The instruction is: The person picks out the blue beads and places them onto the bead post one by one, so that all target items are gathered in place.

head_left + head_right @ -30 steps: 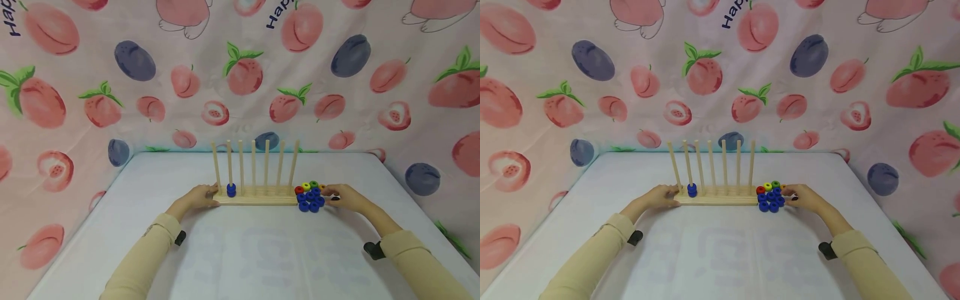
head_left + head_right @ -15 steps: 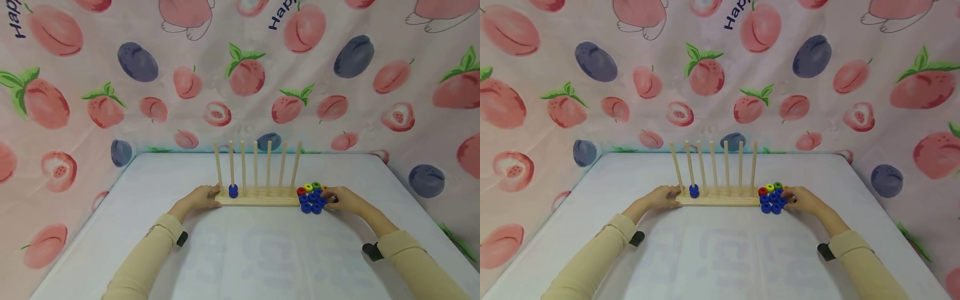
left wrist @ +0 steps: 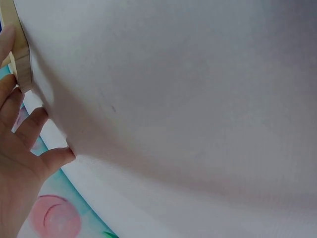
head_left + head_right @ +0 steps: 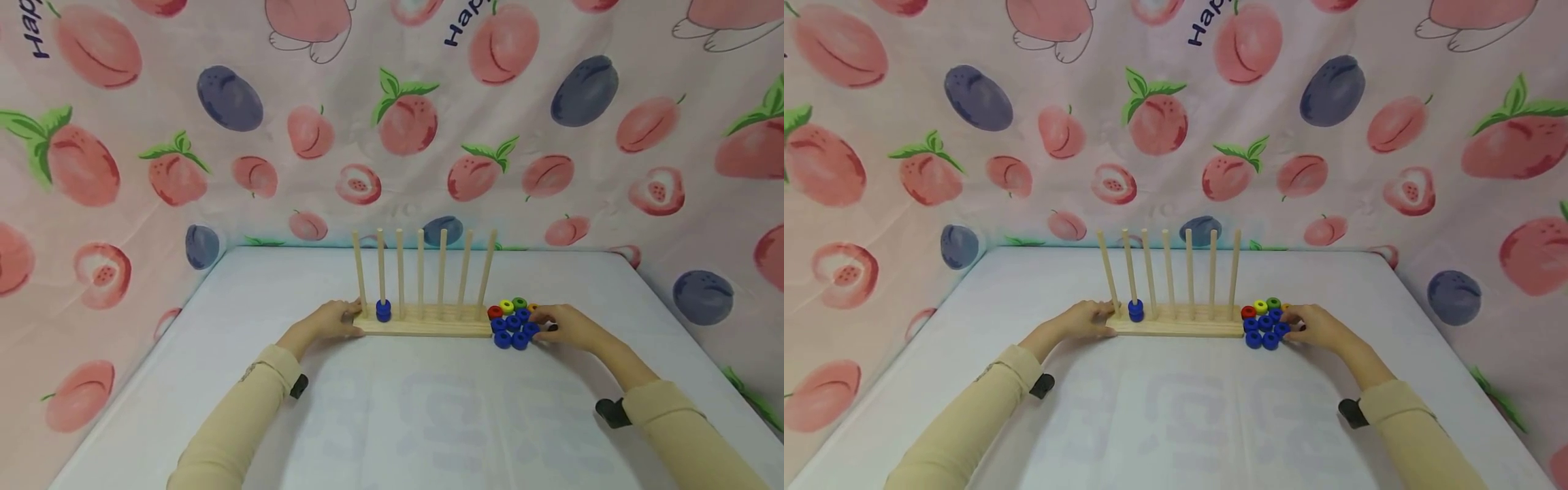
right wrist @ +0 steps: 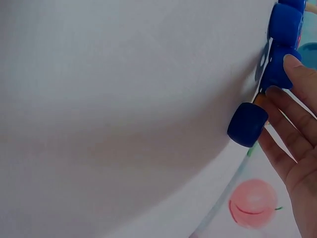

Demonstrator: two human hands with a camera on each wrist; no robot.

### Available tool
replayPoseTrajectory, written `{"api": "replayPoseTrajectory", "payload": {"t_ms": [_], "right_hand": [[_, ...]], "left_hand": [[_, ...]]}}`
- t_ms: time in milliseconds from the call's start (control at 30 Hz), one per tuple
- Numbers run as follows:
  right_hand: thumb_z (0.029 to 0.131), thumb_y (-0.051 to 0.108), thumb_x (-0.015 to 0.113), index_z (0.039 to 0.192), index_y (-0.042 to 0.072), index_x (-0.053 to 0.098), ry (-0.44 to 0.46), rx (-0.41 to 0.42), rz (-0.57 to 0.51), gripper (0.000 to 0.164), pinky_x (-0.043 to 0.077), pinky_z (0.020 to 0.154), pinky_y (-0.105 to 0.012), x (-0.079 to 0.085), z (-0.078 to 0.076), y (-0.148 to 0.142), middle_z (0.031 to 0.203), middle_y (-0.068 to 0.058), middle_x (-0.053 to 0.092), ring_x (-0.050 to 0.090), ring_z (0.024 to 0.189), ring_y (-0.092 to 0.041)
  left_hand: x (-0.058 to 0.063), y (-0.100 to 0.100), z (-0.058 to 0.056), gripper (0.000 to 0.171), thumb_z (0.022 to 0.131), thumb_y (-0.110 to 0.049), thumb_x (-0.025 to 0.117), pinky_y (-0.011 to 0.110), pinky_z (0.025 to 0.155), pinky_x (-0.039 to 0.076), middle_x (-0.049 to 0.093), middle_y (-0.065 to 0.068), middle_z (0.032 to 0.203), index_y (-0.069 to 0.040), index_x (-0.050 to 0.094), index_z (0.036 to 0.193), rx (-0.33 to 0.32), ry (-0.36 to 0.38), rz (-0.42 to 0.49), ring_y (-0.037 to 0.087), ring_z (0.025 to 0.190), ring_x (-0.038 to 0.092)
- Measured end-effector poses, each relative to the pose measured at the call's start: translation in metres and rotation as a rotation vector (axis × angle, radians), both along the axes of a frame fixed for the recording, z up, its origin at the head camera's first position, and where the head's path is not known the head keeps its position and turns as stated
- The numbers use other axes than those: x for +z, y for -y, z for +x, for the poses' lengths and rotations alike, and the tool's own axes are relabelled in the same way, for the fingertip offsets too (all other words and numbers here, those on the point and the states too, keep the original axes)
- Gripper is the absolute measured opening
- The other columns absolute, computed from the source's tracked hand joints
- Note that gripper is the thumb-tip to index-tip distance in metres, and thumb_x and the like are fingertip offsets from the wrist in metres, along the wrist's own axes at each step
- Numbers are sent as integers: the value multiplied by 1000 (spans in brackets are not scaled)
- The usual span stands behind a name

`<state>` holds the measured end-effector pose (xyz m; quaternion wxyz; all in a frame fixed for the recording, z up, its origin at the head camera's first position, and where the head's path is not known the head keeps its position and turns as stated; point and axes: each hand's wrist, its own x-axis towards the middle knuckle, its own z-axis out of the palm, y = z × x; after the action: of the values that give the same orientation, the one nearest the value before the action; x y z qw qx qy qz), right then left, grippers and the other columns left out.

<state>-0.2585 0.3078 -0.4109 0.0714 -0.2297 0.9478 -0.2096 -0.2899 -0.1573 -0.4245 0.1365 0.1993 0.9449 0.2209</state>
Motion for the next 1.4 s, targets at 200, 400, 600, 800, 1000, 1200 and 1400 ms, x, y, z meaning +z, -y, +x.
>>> {"api": "replayPoseTrajectory", "payload": {"t_ms": [200, 400, 600, 800, 1000, 1200, 1400], "right_hand": [[80, 12, 73, 101, -4, 65, -26, 4, 7, 27, 52, 83, -52, 0, 3, -1, 96, -15, 69, 64, 91, -31], [80, 11, 73, 101, -3, 65, -45, -1, 5, 26, 51, 83, -53, 2, 5, 0, 96, -15, 69, 64, 92, -32], [81, 10, 72, 101, -4, 65, -62, 4, -6, 26, 52, 83, -52, 6, 8, 0, 96, -15, 69, 64, 91, -32], [81, 11, 72, 102, -3, 66, -74, 5, 10, 26, 52, 83, -52, 7, 10, 2, 96, -15, 69, 64, 92, -32], [81, 10, 72, 103, -4, 65, -73, 4, 10, 27, 52, 85, -53, 12, 13, 9, 97, -17, 69, 64, 94, -36], [82, 11, 71, 103, -4, 64, -49, 13, -8, 27, 51, 85, -53, 14, 17, 17, 98, -16, 69, 63, 95, -35], [83, 12, 71, 105, -2, 64, -74, 9, -11, 27, 52, 85, -53, 15, 17, 21, 99, -15, 69, 63, 95, -33]], "left_hand": [[-2, 0, 0, 62, 85, -31, 69, 53, 113, 25, 36, 14, 148, -4, 47, 136, -2, 7, 3, 41, 136, 33], [-2, 1, 1, 62, 86, -31, 69, 53, 114, 23, 33, 12, 150, -3, 46, 137, -3, 16, 12, 41, 138, 30], [-3, 0, 0, 62, 87, -31, 67, 53, 114, 23, 33, 12, 150, -4, 45, 138, -9, 9, 16, 40, 138, 30], [-2, 0, -1, 63, 86, -32, 68, 53, 114, 24, 35, 13, 149, -4, 45, 138, -5, 13, 4, 40, 138, 31], [1, 0, -1, 63, 86, -31, 69, 52, 114, 24, 35, 14, 149, -3, 46, 137, -6, 9, 4, 40, 138, 32], [1, 1, 0, 63, 85, -31, 69, 52, 114, 24, 35, 13, 149, -3, 46, 137, 1, 16, 7, 40, 138, 31], [-1, 0, -3, 64, 85, -31, 69, 51, 114, 24, 35, 11, 149, -5, 45, 138, -3, 19, 9, 39, 138, 32]]}}
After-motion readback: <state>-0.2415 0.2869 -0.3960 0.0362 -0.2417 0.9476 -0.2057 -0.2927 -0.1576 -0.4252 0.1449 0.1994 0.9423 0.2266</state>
